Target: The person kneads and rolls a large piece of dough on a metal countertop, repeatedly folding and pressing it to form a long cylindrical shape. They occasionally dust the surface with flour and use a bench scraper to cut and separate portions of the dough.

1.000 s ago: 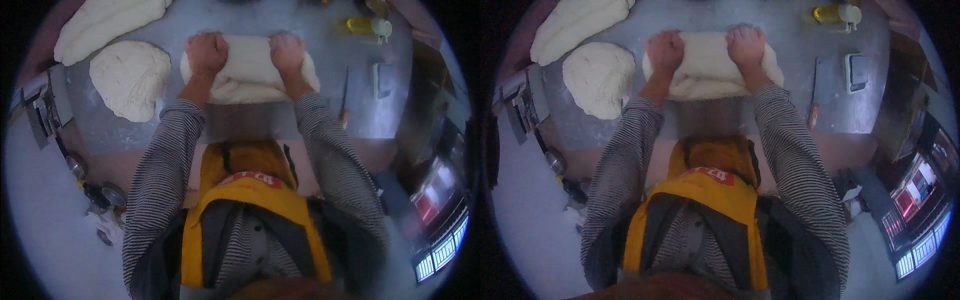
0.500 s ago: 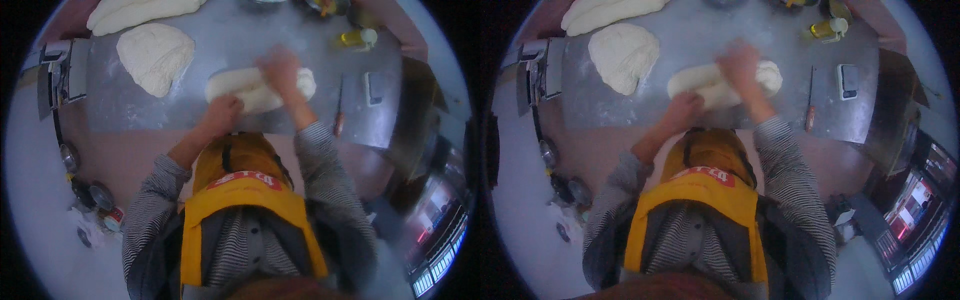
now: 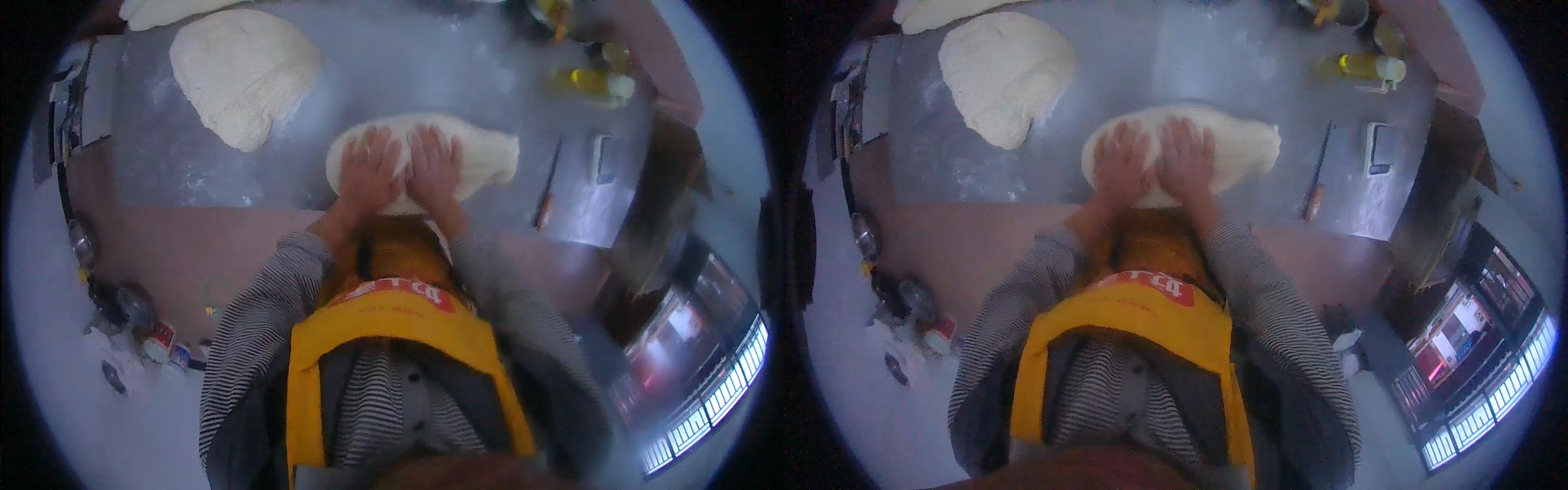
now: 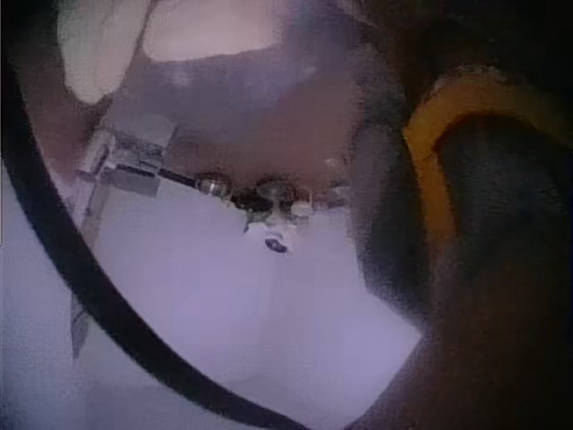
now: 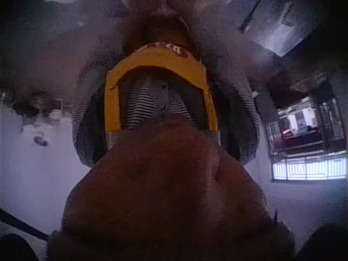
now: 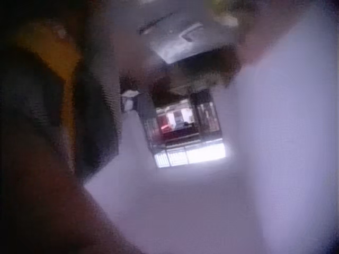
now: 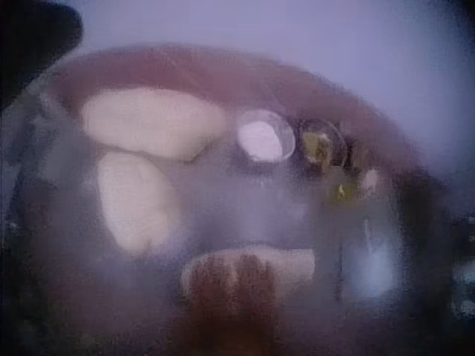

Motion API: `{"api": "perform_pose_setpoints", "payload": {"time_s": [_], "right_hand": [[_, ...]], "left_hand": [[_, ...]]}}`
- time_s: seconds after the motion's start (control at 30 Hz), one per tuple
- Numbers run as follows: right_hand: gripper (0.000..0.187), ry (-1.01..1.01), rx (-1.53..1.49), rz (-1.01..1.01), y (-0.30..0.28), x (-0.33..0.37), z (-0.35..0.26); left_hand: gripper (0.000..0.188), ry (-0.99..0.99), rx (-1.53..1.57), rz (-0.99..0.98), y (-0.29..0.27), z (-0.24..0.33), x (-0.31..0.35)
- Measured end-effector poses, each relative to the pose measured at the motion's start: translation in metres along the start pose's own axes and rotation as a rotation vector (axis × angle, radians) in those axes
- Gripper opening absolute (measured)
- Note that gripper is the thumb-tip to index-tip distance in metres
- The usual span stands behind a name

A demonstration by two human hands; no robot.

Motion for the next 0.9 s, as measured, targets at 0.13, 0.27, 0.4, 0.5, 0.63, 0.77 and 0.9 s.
{"api": "perform_pose_setpoints", "payload": {"time_s": [0.13,0.27,0.4,0.5,0.63,0.77,0.9], "right_hand": [[0.042,0.004,-0.069,0.184,0.003,-0.062,0.024],[0.029,0.040,-0.046,0.213,0.012,-0.131,0.043],[0.029,0.069,0.012,0.197,0.034,-0.186,0.065],[0.032,0.090,0.137,0.013,0.041,-0.198,0.064],[0.037,0.074,-0.483,-0.424,0.065,-0.205,0.101],[0.035,-0.037,0.153,-0.370,0.003,-0.155,0.056],[0.046,-0.113,-0.084,0.016,-0.016,-0.029,-0.036]], "left_hand": [[0.040,-0.071,0.024,0.008,0.007,-0.039,-0.066],[0.035,-0.097,-0.003,0.036,0.027,-0.086,-0.114],[0.026,-0.113,0.076,0.035,0.058,-0.128,-0.149],[0.025,-0.064,0.030,-0.179,0.067,-0.129,-0.167],[0.028,-0.101,0.303,-0.622,0.067,-0.122,-0.172],[0.028,0.158,0.438,-0.422,-0.009,-0.044,-0.064],[0.020,-0.077,0.626,-0.519,-0.038,-0.005,0.032]]}}
Point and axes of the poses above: each hand's wrist, its own x-axis away from the middle knuckle, its own y-axis out of the palm, z = x × y, the point moved 9 cm from there along -x, towards the middle knuckle, and after that the axes turned 4 degrees about y, right-handed, at the moved point
